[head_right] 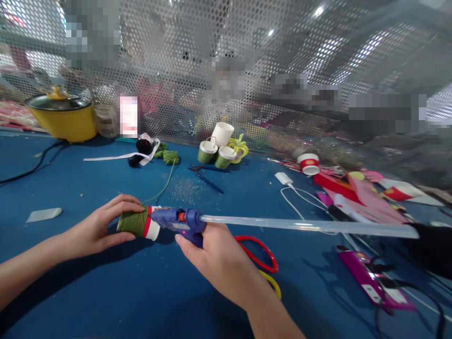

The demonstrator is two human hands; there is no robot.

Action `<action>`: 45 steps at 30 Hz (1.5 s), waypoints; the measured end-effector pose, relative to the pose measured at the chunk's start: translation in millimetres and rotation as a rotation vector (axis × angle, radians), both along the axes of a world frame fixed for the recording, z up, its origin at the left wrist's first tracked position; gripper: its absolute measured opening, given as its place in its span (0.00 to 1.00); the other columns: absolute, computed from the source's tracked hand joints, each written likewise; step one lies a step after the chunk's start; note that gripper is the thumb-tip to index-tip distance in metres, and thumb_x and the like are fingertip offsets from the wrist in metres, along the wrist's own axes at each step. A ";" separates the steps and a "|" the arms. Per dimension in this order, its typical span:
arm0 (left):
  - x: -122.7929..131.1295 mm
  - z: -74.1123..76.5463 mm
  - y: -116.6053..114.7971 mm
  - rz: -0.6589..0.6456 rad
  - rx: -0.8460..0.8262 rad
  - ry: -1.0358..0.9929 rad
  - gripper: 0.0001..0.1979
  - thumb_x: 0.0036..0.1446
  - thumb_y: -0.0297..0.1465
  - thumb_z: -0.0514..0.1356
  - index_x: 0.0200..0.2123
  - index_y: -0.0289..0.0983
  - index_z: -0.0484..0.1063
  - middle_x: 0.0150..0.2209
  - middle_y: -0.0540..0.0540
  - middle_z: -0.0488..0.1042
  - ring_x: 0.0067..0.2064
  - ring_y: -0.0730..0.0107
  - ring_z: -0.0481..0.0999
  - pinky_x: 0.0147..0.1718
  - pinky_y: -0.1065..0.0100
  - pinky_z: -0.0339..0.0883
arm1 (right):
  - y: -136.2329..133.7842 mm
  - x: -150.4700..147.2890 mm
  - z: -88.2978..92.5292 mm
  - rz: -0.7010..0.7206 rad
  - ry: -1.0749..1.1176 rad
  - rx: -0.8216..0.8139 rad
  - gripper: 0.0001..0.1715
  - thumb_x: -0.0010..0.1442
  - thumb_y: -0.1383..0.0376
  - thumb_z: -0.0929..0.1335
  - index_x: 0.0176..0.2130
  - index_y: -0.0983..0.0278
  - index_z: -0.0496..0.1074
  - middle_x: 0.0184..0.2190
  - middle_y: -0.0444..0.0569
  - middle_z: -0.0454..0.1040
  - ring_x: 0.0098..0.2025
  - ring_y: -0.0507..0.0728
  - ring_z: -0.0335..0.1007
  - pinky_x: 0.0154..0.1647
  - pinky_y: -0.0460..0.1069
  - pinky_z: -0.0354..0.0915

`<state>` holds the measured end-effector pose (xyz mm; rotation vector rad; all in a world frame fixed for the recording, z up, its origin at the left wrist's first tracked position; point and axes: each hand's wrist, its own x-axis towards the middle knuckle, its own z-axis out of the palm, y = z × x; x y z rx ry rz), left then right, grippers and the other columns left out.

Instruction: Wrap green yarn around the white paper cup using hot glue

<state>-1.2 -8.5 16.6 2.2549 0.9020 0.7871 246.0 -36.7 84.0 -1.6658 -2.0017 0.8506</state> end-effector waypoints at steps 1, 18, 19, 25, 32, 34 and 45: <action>-0.1 0.1 0.2 0.001 0.001 -0.001 0.18 0.57 0.30 0.57 0.51 0.40 0.59 0.50 0.40 0.62 0.51 0.60 0.65 0.49 0.59 0.63 | -0.5 -0.2 0.4 0.005 -0.022 0.004 0.09 0.53 0.58 0.66 0.27 0.60 0.71 0.13 0.41 0.66 0.17 0.53 0.63 0.18 0.47 0.59; 0.6 -2.0 1.7 0.041 -0.007 -0.018 0.18 0.57 0.32 0.58 0.50 0.39 0.60 0.48 0.41 0.64 0.48 0.62 0.67 0.47 0.62 0.64 | -9.6 7.0 -8.6 0.135 -0.269 0.270 0.12 0.55 0.58 0.64 0.38 0.59 0.71 0.32 0.48 0.76 0.35 0.59 0.73 0.37 0.50 0.66; 0.6 -1.9 1.6 0.042 -0.006 -0.021 0.18 0.57 0.32 0.58 0.50 0.39 0.60 0.47 0.41 0.64 0.48 0.62 0.67 0.47 0.62 0.64 | -10.4 7.4 -8.9 0.141 -0.282 0.284 0.12 0.55 0.58 0.64 0.39 0.59 0.71 0.31 0.48 0.76 0.35 0.59 0.73 0.37 0.49 0.67; 1.5 -3.4 2.5 0.042 0.000 -0.032 0.18 0.57 0.32 0.58 0.50 0.39 0.60 0.47 0.41 0.64 0.47 0.61 0.67 0.46 0.61 0.64 | -11.6 5.9 -7.5 0.141 -0.290 0.338 0.10 0.55 0.60 0.64 0.37 0.59 0.72 0.29 0.46 0.76 0.32 0.57 0.74 0.35 0.48 0.68; 1.2 -4.9 0.4 0.007 0.023 -0.019 0.19 0.57 0.31 0.58 0.51 0.40 0.59 0.50 0.41 0.61 0.49 0.61 0.66 0.47 0.61 0.65 | -5.9 1.3 -2.5 0.076 -0.272 0.277 0.12 0.55 0.59 0.64 0.34 0.61 0.73 0.23 0.44 0.75 0.24 0.56 0.71 0.26 0.47 0.66; 0.9 -4.5 -0.3 0.004 0.041 -0.005 0.19 0.57 0.30 0.58 0.51 0.40 0.59 0.50 0.41 0.61 0.50 0.61 0.66 0.48 0.61 0.65 | -5.2 0.1 -0.5 0.071 -0.243 0.201 0.12 0.56 0.59 0.63 0.34 0.61 0.73 0.18 0.41 0.72 0.20 0.54 0.68 0.22 0.46 0.64; 2.6 -1.6 -3.6 -0.049 0.096 0.049 0.19 0.57 0.29 0.57 0.51 0.40 0.58 0.51 0.40 0.60 0.50 0.61 0.66 0.48 0.61 0.66 | 1.7 0.5 -2.7 0.078 -0.139 0.105 0.12 0.57 0.60 0.63 0.28 0.62 0.72 0.13 0.40 0.68 0.15 0.51 0.64 0.19 0.45 0.61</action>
